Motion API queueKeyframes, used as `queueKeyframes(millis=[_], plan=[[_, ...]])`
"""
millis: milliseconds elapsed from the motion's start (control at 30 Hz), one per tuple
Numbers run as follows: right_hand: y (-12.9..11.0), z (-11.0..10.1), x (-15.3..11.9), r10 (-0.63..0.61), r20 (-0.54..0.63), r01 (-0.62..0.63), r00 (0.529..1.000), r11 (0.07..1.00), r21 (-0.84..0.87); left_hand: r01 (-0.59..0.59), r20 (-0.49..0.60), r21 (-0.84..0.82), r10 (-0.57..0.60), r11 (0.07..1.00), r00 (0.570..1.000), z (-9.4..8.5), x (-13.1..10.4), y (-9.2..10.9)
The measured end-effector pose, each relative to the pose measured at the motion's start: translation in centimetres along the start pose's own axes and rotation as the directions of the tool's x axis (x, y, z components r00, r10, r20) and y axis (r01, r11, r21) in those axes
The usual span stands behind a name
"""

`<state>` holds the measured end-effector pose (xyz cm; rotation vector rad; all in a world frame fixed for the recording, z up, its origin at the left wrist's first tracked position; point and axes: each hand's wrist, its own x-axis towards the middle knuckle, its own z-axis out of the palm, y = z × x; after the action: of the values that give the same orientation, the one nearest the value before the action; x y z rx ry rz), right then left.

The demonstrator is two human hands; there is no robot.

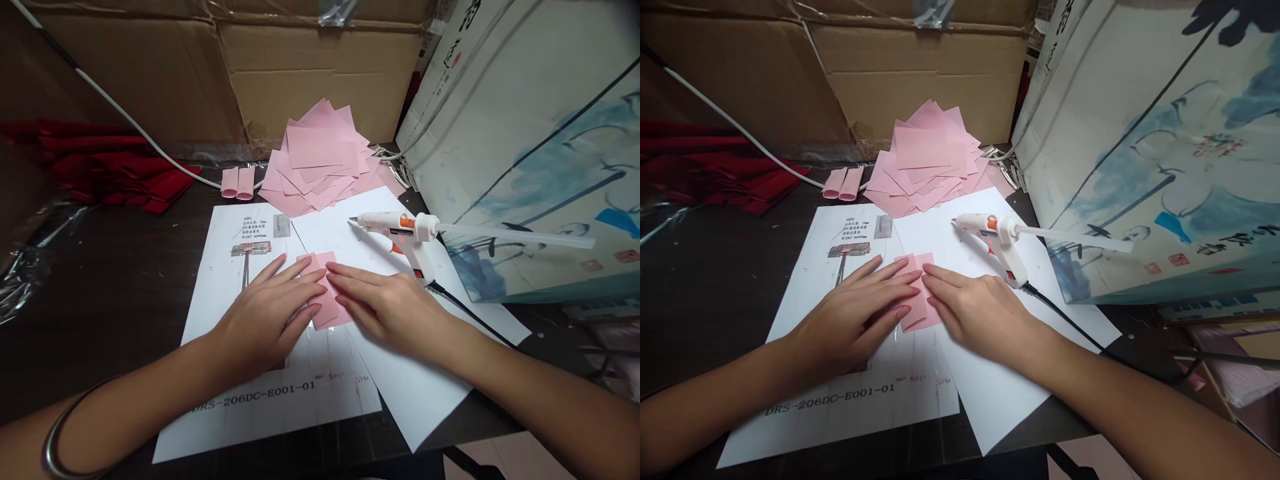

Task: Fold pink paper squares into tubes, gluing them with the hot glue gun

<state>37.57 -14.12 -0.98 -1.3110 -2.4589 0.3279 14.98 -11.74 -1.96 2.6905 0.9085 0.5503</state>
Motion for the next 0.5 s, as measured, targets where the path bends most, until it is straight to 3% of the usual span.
queueKeyframes(millis=[133,500], plan=[[-0.11,-0.17,-0.06,0.0,0.04,0.001,0.999,1.0,-0.024,0.069,-0.013,-0.025,-0.07,0.997,0.997,0.03,0.25,0.12],[0.01,-0.55,-0.04,0.017,0.073,-0.015,0.997,0.999,-0.035,0.05,0.057,-0.044,-0.047,0.998,0.997,-0.04,-0.12,-0.13]])
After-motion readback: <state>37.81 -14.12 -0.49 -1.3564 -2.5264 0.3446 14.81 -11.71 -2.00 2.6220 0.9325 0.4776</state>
